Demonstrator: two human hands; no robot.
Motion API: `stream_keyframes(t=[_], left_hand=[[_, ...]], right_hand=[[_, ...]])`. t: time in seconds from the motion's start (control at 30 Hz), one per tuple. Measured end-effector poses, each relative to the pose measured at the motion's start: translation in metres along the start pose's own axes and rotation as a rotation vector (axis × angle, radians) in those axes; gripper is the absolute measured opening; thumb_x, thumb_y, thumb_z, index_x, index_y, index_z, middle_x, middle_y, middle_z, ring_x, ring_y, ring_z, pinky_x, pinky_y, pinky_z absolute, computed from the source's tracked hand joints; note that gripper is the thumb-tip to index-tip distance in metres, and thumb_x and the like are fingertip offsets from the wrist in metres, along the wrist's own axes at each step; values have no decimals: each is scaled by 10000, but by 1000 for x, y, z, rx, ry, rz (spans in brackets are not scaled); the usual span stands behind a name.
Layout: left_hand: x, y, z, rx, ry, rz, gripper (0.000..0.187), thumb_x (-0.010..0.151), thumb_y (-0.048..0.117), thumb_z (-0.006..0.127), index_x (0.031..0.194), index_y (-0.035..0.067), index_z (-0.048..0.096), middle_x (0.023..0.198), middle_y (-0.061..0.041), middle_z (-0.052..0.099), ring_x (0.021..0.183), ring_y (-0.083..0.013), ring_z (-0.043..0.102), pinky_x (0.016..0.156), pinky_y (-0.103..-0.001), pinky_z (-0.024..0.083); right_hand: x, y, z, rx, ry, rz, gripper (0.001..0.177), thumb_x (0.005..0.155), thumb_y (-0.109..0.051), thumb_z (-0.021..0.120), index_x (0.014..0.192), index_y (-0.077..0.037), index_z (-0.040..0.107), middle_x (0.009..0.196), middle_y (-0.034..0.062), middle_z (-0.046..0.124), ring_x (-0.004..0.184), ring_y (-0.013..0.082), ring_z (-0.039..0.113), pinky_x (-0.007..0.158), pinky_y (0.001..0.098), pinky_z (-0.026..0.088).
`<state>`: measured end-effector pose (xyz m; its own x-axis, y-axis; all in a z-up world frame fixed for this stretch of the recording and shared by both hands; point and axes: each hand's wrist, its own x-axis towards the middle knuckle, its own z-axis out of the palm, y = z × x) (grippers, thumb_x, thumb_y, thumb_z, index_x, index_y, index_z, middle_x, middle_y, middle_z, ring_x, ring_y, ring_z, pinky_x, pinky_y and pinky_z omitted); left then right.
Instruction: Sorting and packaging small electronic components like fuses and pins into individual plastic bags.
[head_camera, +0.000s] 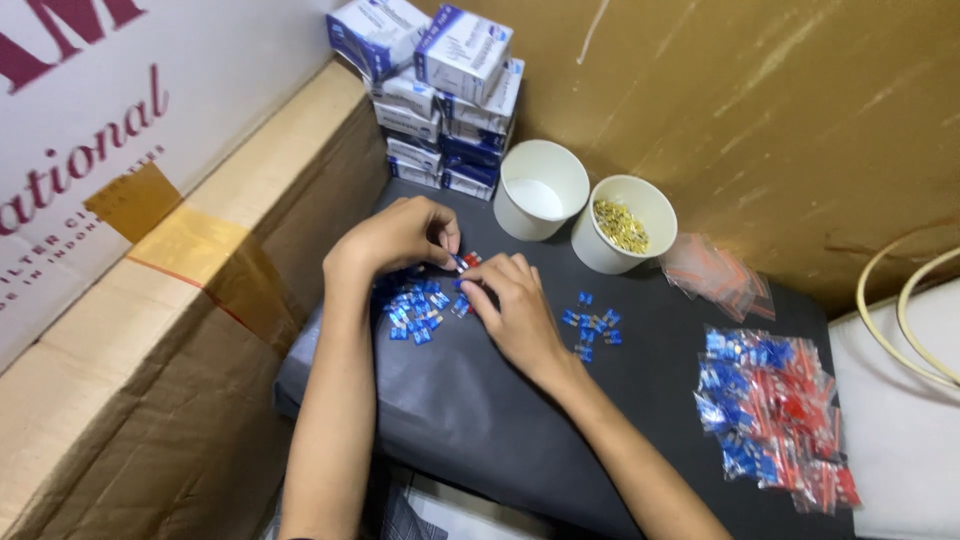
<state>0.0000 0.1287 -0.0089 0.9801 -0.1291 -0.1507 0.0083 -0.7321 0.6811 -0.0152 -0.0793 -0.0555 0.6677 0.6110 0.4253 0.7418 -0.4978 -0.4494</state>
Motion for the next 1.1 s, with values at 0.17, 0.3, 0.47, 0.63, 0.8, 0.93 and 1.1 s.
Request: stream_keyframes(t=[0.17,0.3,0.47,0.63,0.8,0.93,1.1], left_hand=[[-1,21,13,-94,-2,121,149,757,152,769,901,114,775,887,-106,787,922,-326,734,829,-445,551],[11,45,43,-96,17,319,145,787,137,761,925,95,759,890,-161,777,904,-395,728,815,-474,565],[18,96,85,5,-95,446,154,848,127,733,995,79,728,913,-154,770,926,-372,730,818,-452,566],[22,115,106,152,-138,425,143,915,186,705,1034,108,721,912,-97,771,915,-311,745,793,-409,583],[11,135,99,159,-81,452,197,911,151,699,1082,56,694,1035,-158,719,960,-394,726,818,-488,594],[42,142,132,169,-26,512,205,954,253,647,1082,94,660,1006,-144,702,930,-418,720,803,-531,590],[87,160,184,643,552,658,294,960,98,479,1243,174,509,913,-14,687,666,-243,752,553,-365,609]], right_hand=[[-7,14,-37,118,-21,119,104,997,-155,641,1047,-119,725,868,84,661,825,251,625,779,358,519],[-23,33,-78,190,-172,332,114,946,-101,665,1032,-63,730,826,144,688,746,246,632,716,395,524],[-51,67,-105,180,-156,546,105,941,-137,688,969,-62,756,758,95,702,674,188,578,653,348,505],[-68,83,-112,167,-173,627,137,949,-170,682,956,-56,756,675,104,670,617,196,553,604,355,485],[-77,121,-73,467,371,717,125,988,-204,650,1049,-105,696,593,-28,518,502,55,462,433,203,364],[-70,85,-101,983,753,880,168,1043,-139,448,1169,-74,538,614,-105,157,423,10,240,359,133,210],[-82,118,-98,1256,930,888,121,1008,-162,436,1050,-123,542,604,-92,163,402,53,229,331,168,187]])
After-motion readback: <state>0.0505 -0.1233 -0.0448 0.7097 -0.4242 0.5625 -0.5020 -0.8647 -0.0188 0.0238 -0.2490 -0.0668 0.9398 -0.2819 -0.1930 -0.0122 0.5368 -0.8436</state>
